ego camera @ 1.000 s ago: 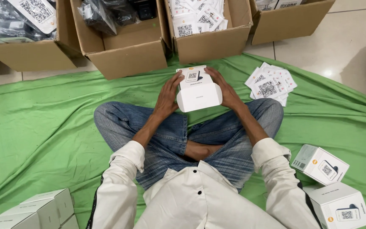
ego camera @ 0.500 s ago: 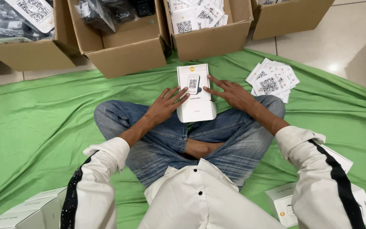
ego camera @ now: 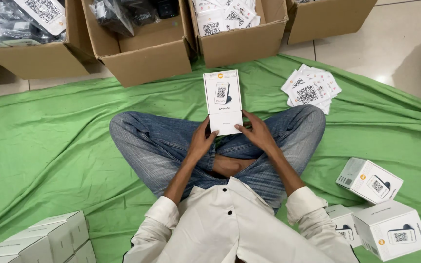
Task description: The person packs QR code stickers and items into product boxes.
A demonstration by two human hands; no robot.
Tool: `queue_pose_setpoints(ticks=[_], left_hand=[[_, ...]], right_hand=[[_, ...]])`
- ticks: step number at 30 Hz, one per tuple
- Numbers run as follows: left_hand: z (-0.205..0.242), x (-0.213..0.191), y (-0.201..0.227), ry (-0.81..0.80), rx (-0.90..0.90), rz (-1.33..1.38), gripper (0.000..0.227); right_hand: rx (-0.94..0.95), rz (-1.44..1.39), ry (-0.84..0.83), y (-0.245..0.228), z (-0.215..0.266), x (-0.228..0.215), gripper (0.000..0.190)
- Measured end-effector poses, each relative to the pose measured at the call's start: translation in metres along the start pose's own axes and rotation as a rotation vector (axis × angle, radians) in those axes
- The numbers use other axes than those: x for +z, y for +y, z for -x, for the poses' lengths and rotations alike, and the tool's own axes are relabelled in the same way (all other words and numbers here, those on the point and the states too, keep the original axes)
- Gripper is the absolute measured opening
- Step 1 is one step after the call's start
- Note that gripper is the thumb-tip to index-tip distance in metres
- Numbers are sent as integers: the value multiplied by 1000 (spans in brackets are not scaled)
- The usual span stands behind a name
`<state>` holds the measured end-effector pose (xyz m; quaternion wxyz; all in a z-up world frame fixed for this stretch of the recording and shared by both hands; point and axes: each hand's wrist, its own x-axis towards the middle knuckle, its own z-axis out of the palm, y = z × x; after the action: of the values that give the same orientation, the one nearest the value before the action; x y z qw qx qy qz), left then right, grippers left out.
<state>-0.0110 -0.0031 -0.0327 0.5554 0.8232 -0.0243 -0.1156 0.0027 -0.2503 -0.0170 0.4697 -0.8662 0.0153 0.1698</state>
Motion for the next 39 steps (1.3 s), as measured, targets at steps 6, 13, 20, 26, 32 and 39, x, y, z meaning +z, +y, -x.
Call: queue_pose_setpoints(ticks=[6,13,20,26,32,39], left_hand=[[-7,0,7,-21,-85,43,66],[-9,4,-14,-9,-145,26,67],[-25,8,-27,53,-6,13,78],[-45,-24,49,149,-58,3,77],[-100,-34,44,251,-39,52,70],[-162,-38,20,157,-72,108,72]], right_hand=[[1,-6,4,0,0,2,77],[-51,-4,16,1,2,4,74],[-169,0,40,13,-17,9,82],[-155,-92,123,-55,-29,-26,78],[-159,-32,273,-69,-75,-26,62],[-118,-165,365,-68,-121,-22,58]])
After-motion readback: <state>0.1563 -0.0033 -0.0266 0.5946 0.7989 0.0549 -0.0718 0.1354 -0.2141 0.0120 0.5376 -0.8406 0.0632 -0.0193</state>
